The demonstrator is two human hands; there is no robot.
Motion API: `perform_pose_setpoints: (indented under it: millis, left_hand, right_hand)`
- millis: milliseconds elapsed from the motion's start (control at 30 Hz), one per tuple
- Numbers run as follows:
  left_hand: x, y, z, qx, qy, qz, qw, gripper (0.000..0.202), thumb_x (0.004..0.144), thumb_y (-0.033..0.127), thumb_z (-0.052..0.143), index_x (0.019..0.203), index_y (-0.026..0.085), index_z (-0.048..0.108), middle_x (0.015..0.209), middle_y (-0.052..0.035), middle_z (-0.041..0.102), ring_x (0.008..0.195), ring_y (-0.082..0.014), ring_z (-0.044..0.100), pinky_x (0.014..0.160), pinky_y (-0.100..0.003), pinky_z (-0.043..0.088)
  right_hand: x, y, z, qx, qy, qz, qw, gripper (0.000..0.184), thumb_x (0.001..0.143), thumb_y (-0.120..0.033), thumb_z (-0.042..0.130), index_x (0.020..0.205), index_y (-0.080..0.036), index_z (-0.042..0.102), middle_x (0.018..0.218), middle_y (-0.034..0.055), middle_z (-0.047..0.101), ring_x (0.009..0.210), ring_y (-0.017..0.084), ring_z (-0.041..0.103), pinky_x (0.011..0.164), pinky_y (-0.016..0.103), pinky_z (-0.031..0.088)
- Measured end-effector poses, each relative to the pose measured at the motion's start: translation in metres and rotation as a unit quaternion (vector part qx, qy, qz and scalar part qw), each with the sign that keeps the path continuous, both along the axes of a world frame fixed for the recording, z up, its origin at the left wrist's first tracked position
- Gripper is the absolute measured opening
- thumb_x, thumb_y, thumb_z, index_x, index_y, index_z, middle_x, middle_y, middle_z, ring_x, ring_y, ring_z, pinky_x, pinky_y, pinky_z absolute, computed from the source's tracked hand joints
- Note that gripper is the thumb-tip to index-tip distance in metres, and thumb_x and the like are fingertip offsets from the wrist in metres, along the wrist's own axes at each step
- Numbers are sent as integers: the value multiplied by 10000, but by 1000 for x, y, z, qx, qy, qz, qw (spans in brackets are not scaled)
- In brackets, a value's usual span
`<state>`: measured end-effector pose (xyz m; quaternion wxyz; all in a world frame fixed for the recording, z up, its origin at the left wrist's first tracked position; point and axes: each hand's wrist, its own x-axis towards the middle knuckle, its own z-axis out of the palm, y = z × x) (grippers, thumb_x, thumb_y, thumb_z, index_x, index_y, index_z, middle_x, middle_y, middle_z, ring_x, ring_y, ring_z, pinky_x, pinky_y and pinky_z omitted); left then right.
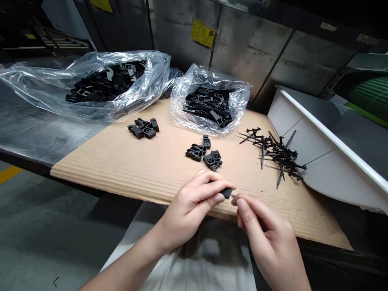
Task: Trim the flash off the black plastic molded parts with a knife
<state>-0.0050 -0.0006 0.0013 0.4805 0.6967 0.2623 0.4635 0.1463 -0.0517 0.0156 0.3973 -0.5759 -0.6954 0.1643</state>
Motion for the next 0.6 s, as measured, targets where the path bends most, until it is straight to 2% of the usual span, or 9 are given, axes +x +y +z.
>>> perform_pose_setpoints:
  millis: [267,333,367,400,433,500,533,567,600]
  left_hand:
    - [0,1,0,12,10,-2,1000,213,881,118,464,1007,153,632,946,-40,569,937,-137,533,856,-203,398]
    - [1,2,0,18,11,3,1000,212,877,110,467,1002,147,634,944,-45,571,936,-141,535,852,-207,402]
    - [1,2,-1,23,12,8,1000,212,872,103,470,999,143,636,945,-47,573,936,-142,536,849,-208,403]
    - [2,2,-1,30,14,15,999,213,868,95,474,996,141,637,948,-49,575,937,-143,537,847,-208,403]
    - [3,2,-1,38,16,23,999,216,863,87,477,995,140,639,951,-51,578,938,-145,538,846,-208,403]
    - [4,2,-1,50,21,36,998,221,855,77,484,997,143,641,955,-52,583,936,-147,540,842,-209,403]
    - [4,1,-1,52,22,40,998,223,853,78,488,999,146,641,956,-51,586,935,-148,542,841,-210,404]
    - [3,1,-1,52,22,42,998,223,851,81,491,1000,150,642,957,-50,588,938,-150,543,843,-212,403]
    - [3,1,0,48,21,42,998,222,852,87,493,1001,155,644,960,-50,591,942,-151,545,847,-213,402]
  right_hand:
    - [-4,-4,-2,13,22,2,1000,134,856,-192,470,793,-195,589,610,-18,532,541,90,521,536,171,410]
    - [-4,-4,-1,-71,97,0,993,183,864,-263,465,740,-188,576,579,-23,502,486,75,469,465,169,377]
    - [-4,-4,0,-142,165,9,976,217,869,-306,458,721,-185,560,555,-31,487,439,61,430,415,160,348]
    - [-4,-3,1,-223,248,31,942,242,872,-340,449,713,-184,541,529,-40,477,388,45,387,367,148,316]
    - [-4,-2,2,-302,342,65,888,250,875,-357,440,717,-184,526,502,-50,475,339,31,342,326,134,289]
    - [-2,0,3,-407,507,137,747,229,890,-344,413,754,-188,514,463,-60,494,272,12,274,274,113,272]
    - [-1,0,4,-427,564,161,688,224,898,-327,398,765,-190,514,460,-58,508,259,8,263,262,110,279]
    - [1,1,4,-427,604,172,650,222,904,-308,388,771,-190,520,468,-53,522,258,6,268,261,109,293]
    - [2,1,3,-411,631,169,635,220,907,-295,388,777,-191,531,486,-49,532,267,4,285,269,106,307]
